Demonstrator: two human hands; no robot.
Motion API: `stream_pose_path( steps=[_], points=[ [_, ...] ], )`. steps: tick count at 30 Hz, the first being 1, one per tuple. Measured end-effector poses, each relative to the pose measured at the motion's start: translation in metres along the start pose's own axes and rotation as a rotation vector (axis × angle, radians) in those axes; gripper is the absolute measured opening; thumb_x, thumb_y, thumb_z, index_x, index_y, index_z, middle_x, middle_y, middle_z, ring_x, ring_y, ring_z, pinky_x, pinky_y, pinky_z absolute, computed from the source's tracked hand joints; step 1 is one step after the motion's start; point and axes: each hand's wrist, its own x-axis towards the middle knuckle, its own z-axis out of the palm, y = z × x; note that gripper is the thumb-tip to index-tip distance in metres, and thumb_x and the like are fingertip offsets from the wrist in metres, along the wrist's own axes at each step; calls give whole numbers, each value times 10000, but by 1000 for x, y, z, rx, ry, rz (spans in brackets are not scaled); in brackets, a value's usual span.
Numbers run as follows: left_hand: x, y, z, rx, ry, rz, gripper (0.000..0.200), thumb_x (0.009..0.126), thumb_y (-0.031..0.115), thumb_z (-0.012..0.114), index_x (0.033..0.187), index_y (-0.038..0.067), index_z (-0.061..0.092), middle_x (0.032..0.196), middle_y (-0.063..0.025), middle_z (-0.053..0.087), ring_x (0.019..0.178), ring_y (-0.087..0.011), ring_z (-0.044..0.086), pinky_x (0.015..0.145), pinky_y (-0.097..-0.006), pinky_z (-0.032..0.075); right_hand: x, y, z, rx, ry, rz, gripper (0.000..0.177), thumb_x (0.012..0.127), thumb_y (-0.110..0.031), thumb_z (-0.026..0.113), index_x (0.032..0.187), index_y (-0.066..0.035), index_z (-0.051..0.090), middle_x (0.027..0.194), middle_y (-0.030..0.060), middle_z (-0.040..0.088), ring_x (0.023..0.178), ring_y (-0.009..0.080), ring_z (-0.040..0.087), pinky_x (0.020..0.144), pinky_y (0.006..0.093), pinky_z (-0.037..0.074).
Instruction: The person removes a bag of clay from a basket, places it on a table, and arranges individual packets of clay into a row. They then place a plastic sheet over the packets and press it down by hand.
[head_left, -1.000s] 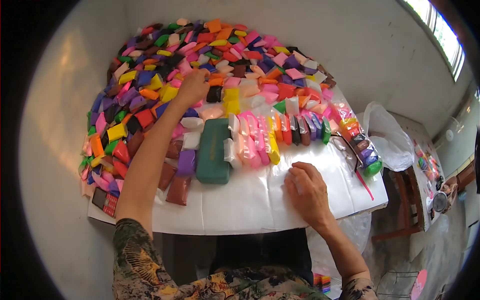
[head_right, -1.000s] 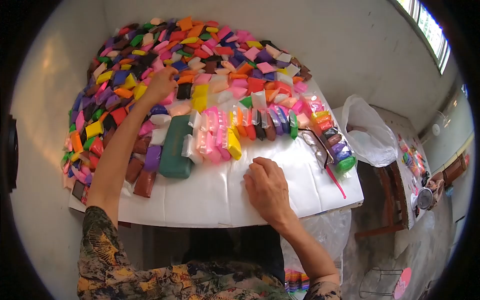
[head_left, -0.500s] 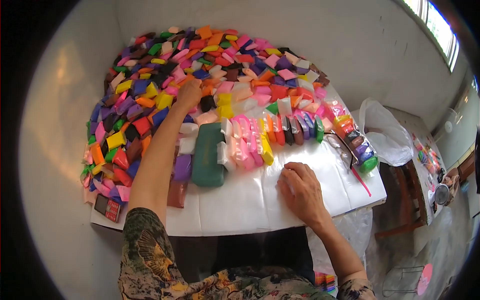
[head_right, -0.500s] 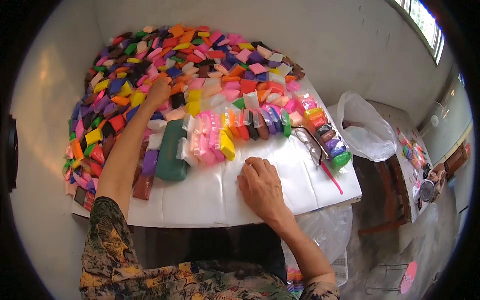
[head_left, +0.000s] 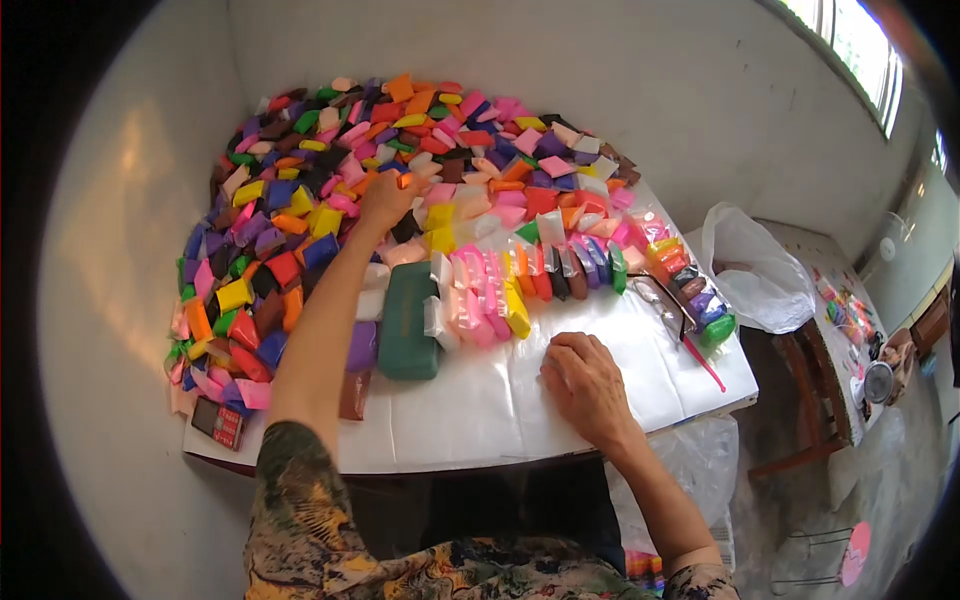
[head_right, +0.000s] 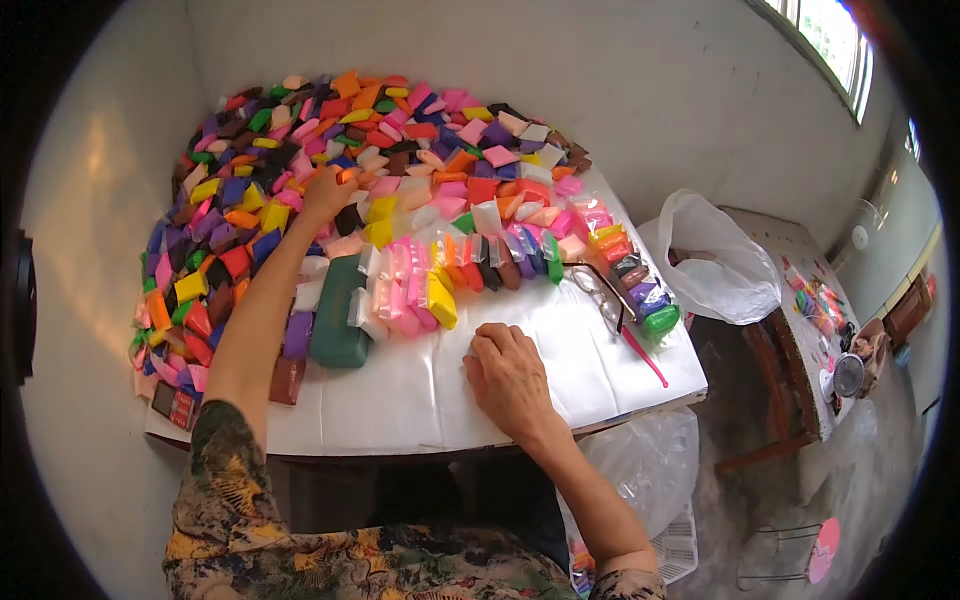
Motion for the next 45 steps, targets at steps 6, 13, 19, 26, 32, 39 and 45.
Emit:
stream_pose_path(
  steps=[6, 13, 19, 26, 32, 39, 45],
  points=[
    [-140, 131, -102, -495, -151, 353, 437, 862, 189, 695, 1236, -18, 606, 1073, -150, 668, 941, -217, 639, 851, -313, 499, 4, -4, -1, 152, 253, 229, 192, 828, -64, 697, 994, 18, 648, 978, 140, 653, 853, 308, 639, 777, 398, 505],
    [-310, 201, -46, -236, -259, 405, 563, 795, 151, 765, 1272, -47, 539, 1310, -256, 516, 1176, -402, 506, 1032, -448, 403, -7, 13, -18, 684, 513, 508, 186, 912, -64, 629, 1062, 33, 682, 806, 42, 653, 731, 81, 580, 661, 257, 475],
    [-322, 199, -55, -398, -308, 196, 965, 715, 266, 854, 1440, -110, 341, 1401, -264, 456, 1285, -411, 422, 1105, -441, 346, -39, -11, -43, 180, 365, 284, 237, 881, -13, 631, 1114, 27, 652, 1011, 140, 691, 898, 257, 662, 814, 354, 519],
    [-320, 171, -75, -480, -393, 68, 691, 823, 72, 718, 1422, -71, 405, 1388, -240, 491, 1263, -361, 479, 1069, -408, 399, -45, -40, -22, -25, -187, -98, 611, 876, -142, 661, 1410, 52, 437, 1473, 232, 430, 1387, 381, 405, 1159, 497, 309],
    [-322, 162, -70, -586, -297, 15, 435, 904, -35, 559, 1338, -27, 550, 1312, -171, 577, 1166, -255, 586, 988, -337, 472, -47, -38, -24, -66, -265, -84, 668, 884, -222, 659, 1434, 63, 408, 1496, 245, 400, 1411, 400, 368, 1172, 495, 290],
    [-322, 164, -67, -622, -233, 34, 317, 909, -38, 526, 1214, -49, 610, 1218, -194, 617, 1116, -315, 592, 951, -375, 478, -46, -47, -20, -194, -264, -65, 680, 878, -271, 662, 1411, 81, 432, 1482, 267, 405, 1389, 403, 394, 1152, 497, 307],
    [-328, 165, -66, -603, -164, 33, 279, 921, -37, 524, 1180, -47, 627, 1180, -175, 629, 1058, -296, 607, 929, -364, 488, -38, -57, -22, -212, -261, -57, 654, 866, -260, 670, 1391, 70, 461, 1465, 242, 435, 1391, 387, 394, 1150, 500, 303]
  ],
)
